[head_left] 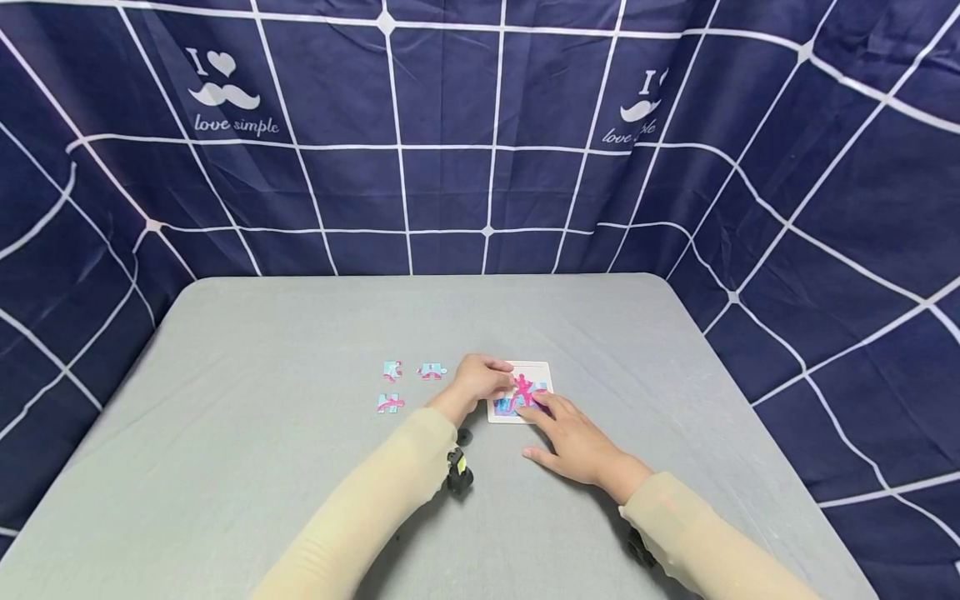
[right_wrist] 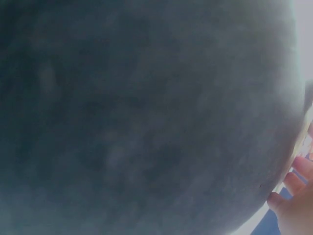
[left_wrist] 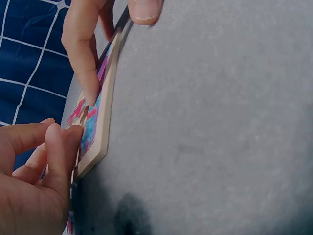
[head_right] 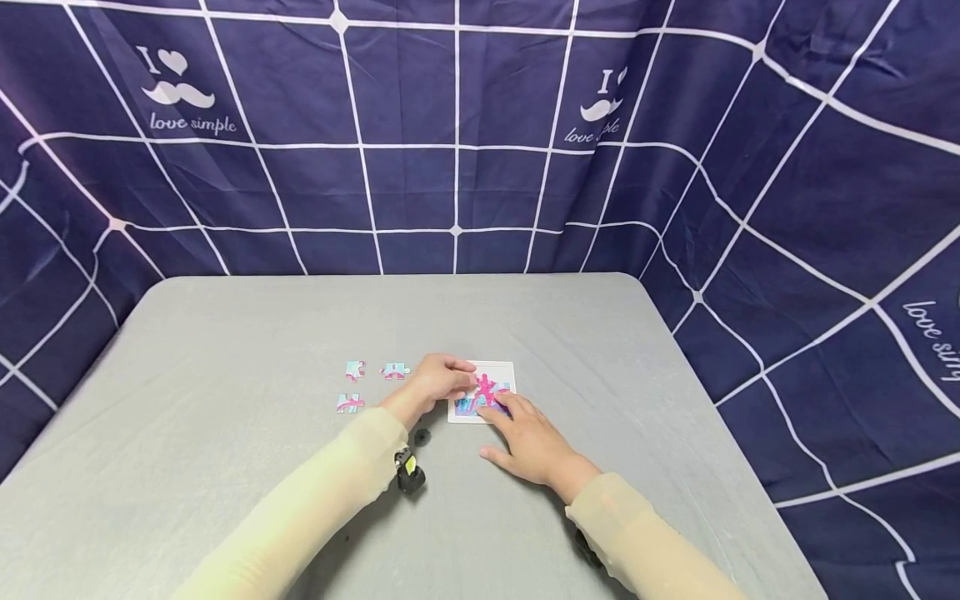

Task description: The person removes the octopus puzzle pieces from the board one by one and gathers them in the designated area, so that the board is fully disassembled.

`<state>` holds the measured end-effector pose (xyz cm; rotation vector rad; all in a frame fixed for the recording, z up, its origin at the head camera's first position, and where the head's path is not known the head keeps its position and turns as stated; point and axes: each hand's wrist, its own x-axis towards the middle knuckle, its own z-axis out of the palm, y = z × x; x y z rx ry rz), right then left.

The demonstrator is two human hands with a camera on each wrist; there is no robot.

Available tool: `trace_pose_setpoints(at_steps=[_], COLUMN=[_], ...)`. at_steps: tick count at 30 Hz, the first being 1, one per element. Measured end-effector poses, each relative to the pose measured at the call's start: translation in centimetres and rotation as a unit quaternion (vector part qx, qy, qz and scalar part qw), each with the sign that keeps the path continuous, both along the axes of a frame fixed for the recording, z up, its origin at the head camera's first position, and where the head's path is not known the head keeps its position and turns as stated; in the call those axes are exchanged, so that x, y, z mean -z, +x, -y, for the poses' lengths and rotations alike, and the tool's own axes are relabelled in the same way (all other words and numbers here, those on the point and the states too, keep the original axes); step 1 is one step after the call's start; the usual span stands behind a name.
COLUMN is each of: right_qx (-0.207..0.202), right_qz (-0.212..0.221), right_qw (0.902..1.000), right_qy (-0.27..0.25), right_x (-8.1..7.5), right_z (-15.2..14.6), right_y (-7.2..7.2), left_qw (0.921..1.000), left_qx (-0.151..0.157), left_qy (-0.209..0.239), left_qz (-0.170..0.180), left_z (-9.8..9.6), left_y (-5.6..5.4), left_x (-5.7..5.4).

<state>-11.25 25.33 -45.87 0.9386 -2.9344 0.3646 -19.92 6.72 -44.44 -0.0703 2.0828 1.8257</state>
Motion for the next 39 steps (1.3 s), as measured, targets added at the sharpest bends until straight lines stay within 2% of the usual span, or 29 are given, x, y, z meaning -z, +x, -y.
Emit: trace_pose_setpoints(at_steps=[8,13,23,31,39], right_qx=[-0.008,-0.008,-0.006,-0.001,0.0], right_qz=[-0.009,-0.014,-0.011,-0.003,0.003], right_qw=[0.9999,0.9999,0.9999,1.0,1.0], right_qy=[-0.003,-0.005,-0.005,-0.004,-0.004], right_x=[0.02,0.01,-0.12,-0.22,-0.36], right_z=[-0.06,-0.07,-0.08,-0.06,-0.05], right_y=[-0.11,-0.14,-0.02,0.02,0.06], left_qw=[0.9997,0.9996,0.9982,0.9974,0.9975], left_qx=[-0.017,-0.02,-0.008,0.005,0.01], left_qy=[0.01,-0.006,-0.046,-0.047,-0.05], left_qz=[-0.013,-0.021,-0.038,-0.055,-0.05], left_z=[-0.75,-0.93,-0.97,-0.91,-0.69], left_y=[-0.21,-0.08,0.07,0.02,-0.12], left_x=[0.63,0.7,0.57,0.64,0.65])
